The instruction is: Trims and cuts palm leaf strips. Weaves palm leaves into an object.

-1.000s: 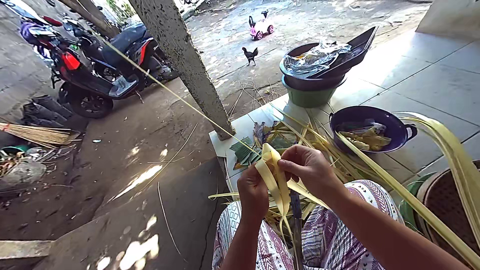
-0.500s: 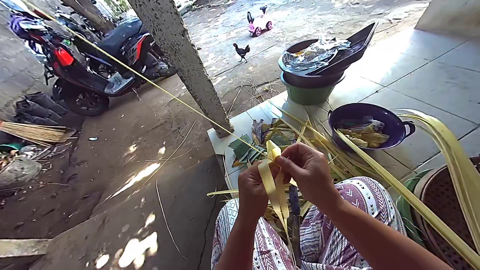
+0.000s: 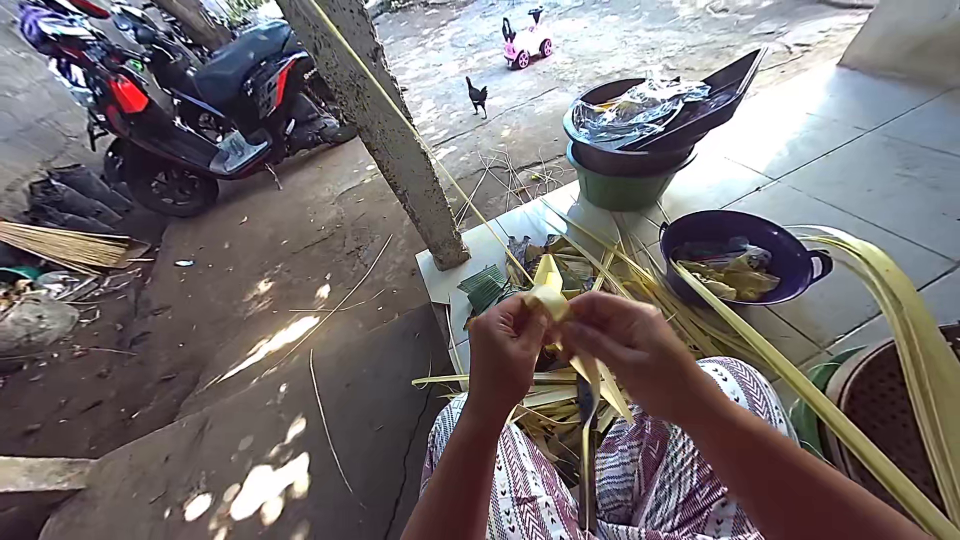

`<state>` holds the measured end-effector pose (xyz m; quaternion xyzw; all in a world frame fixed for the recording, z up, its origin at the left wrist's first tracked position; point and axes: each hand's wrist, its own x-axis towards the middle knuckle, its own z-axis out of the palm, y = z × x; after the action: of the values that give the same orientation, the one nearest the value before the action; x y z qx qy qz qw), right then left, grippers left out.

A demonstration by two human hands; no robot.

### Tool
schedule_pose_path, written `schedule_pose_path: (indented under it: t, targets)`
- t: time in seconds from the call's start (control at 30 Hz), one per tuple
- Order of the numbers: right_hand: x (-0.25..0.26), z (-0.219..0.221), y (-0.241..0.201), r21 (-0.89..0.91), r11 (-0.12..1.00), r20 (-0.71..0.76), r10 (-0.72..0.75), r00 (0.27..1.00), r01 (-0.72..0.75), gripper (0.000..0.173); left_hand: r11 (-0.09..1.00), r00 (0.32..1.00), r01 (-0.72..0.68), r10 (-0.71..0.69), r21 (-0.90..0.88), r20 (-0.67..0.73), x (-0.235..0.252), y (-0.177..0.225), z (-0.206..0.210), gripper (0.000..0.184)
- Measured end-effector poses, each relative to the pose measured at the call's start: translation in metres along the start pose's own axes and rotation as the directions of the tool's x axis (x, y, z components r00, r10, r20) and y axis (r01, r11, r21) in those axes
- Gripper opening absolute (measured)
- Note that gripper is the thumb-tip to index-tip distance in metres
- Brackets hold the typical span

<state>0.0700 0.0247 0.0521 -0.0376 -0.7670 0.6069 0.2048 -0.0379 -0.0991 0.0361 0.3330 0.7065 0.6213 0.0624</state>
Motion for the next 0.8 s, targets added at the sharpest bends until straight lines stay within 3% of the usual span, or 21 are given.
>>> schedule_pose_path:
  t: [0.03, 0.1, 0.2, 0.3, 0.37, 0.4, 0.5, 0.57, 0.63, 0.7, 0.77, 0.8]
  targets:
    - [0.001, -0.004, -0.003, -0.044, 0.999, -0.009, -0.030, 1.000, 0.029, 0.009, 1.000, 1.000, 0.018, -0.018, -0.024, 0.005, 0.001, 0.002, -0.001, 0.009]
    - [0.003, -0.010, -0.007, -0.311, 0.933, -0.040, -0.204, 0.978, 0.182, 0.012, 0.996, 0.998, 0.061, -0.060, -0.064, 0.022, 0.001, 0.005, -0.003, 0.009]
    - [0.012, -0.014, -0.007, -0.693, 0.619, -0.012, -0.523, 0.852, 0.370, 0.018, 0.991, 0.996, 0.085, -0.080, -0.106, 0.047, 0.003, 0.013, -0.001, 0.012]
    - [0.014, -0.016, -0.005, -0.801, 0.448, 0.057, -0.603, 0.796, 0.397, 0.022, 0.988, 0.995, 0.091, -0.084, -0.126, 0.055, 0.004, 0.020, 0.003, 0.011]
    - [0.012, -0.018, -0.004, -0.775, 0.486, 0.060, -0.580, 0.813, 0.404, 0.024, 0.985, 0.994, 0.104, -0.097, -0.139, 0.051, 0.004, 0.023, 0.004, 0.010]
    - [0.009, -0.022, -0.005, -0.730, 0.561, 0.057, -0.521, 0.852, 0.391, 0.024, 0.984, 0.994, 0.106, -0.099, -0.144, 0.051, 0.003, 0.023, 0.003, 0.010]
    - [0.000, -0.045, -0.019, -0.451, 0.877, 0.143, -0.110, 0.984, 0.164, 0.025, 0.985, 0.996, 0.081, -0.075, -0.154, 0.044, 0.003, 0.019, -0.001, 0.013]
    - [-0.001, -0.066, -0.020, -0.156, 0.988, 0.320, 0.068, 0.945, -0.018, 0.024, 0.988, 0.997, 0.080, -0.077, -0.133, 0.028, 0.001, 0.019, -0.005, 0.013]
    - [-0.001, -0.081, -0.015, 0.100, 0.988, 0.444, 0.063, 0.894, -0.119, 0.016, 0.989, 0.996, 0.086, -0.084, -0.119, 0.026, 0.001, 0.018, -0.009, 0.013]
    - [-0.002, -0.086, -0.013, 0.206, 0.974, 0.396, 0.001, 0.918, -0.090, 0.014, 0.987, 0.995, 0.098, -0.093, -0.128, 0.044, 0.000, 0.018, -0.009, 0.012]
    - [-0.005, -0.079, -0.019, 0.075, 0.995, 0.228, -0.078, 0.971, 0.063, 0.015, 0.981, 0.990, 0.120, -0.107, -0.151, 0.088, -0.001, 0.017, -0.004, 0.010]
    - [-0.007, -0.073, -0.023, -0.113, 0.982, 0.134, -0.138, 0.981, 0.154, 0.017, 0.978, 0.987, 0.132, -0.114, -0.162, 0.115, -0.002, 0.018, -0.001, 0.009]
